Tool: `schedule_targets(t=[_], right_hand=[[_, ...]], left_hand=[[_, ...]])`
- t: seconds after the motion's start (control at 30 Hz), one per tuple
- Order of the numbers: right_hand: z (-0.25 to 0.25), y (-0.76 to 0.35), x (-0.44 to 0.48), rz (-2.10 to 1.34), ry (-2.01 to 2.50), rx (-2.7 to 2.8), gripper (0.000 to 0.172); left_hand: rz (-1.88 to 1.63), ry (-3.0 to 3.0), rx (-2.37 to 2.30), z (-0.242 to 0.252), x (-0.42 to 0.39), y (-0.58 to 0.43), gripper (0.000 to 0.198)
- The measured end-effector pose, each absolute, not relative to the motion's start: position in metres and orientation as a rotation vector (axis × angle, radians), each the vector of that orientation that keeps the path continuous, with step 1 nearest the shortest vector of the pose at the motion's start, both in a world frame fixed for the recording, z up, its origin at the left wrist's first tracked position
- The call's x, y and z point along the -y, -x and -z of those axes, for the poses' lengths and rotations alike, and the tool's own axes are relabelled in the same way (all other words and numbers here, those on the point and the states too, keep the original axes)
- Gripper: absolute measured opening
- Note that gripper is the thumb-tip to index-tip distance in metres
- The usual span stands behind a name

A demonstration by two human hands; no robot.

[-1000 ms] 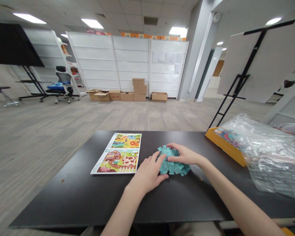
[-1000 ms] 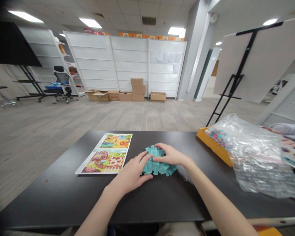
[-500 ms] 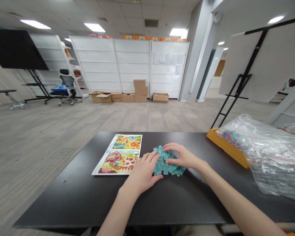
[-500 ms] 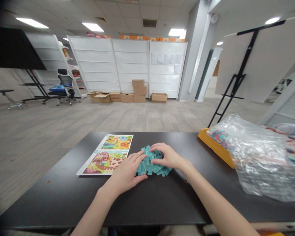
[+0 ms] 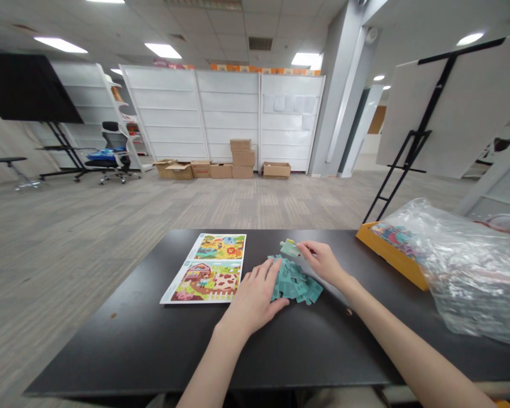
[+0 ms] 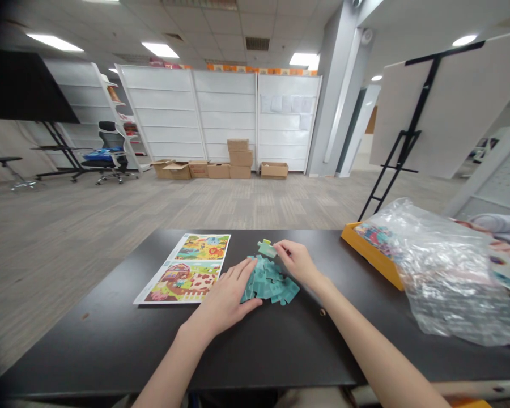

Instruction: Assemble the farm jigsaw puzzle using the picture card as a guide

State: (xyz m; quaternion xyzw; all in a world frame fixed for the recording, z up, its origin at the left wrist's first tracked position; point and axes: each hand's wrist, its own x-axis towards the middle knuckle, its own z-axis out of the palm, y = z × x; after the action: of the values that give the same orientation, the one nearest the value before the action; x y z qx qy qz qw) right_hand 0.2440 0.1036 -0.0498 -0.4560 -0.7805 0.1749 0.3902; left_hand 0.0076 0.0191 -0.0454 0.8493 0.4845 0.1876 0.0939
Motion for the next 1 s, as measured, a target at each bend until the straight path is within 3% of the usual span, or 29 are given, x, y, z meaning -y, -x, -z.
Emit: schedule_targets(t=[0.1, 0.23, 0.53, 0.67, 0.87, 1.0], right_hand=[[0.046, -0.264, -0.115, -0.661, 1.211, 1.860, 0.048], [0.044, -0.301, -0.129, -0.739, 1.264, 1.860, 0.047], [0.057, -0.335, -0.136, -0.483, 1.610, 2.155, 0.030], [0.046, -0.322, -0.130, -0.366, 1.567, 2.174, 0.027], [0.023, -0.280, -0.102, -0.886, 1.136, 2.281, 0.038], [0.024, -0.264, -0.093, -0.895, 1.115, 2.354, 0.040]], left_hand=[[-0.511, -2.522, -1.438, 0.044, -0.018, -0.007, 0.065], [-0.493, -2.526, -1.430, 0.043, -0.017, -0.006, 0.063], [-0.507, -2.522, -1.419, 0.042, -0.016, -0.004, 0.065], [-0.526, -2.542, -1.417, 0.044, -0.016, -0.005, 0.066], [-0.515, -2.529, -1.431, 0.047, -0.016, -0.005, 0.067], [-0.528, -2.524, -1.436, 0.050, -0.018, -0.005, 0.066]])
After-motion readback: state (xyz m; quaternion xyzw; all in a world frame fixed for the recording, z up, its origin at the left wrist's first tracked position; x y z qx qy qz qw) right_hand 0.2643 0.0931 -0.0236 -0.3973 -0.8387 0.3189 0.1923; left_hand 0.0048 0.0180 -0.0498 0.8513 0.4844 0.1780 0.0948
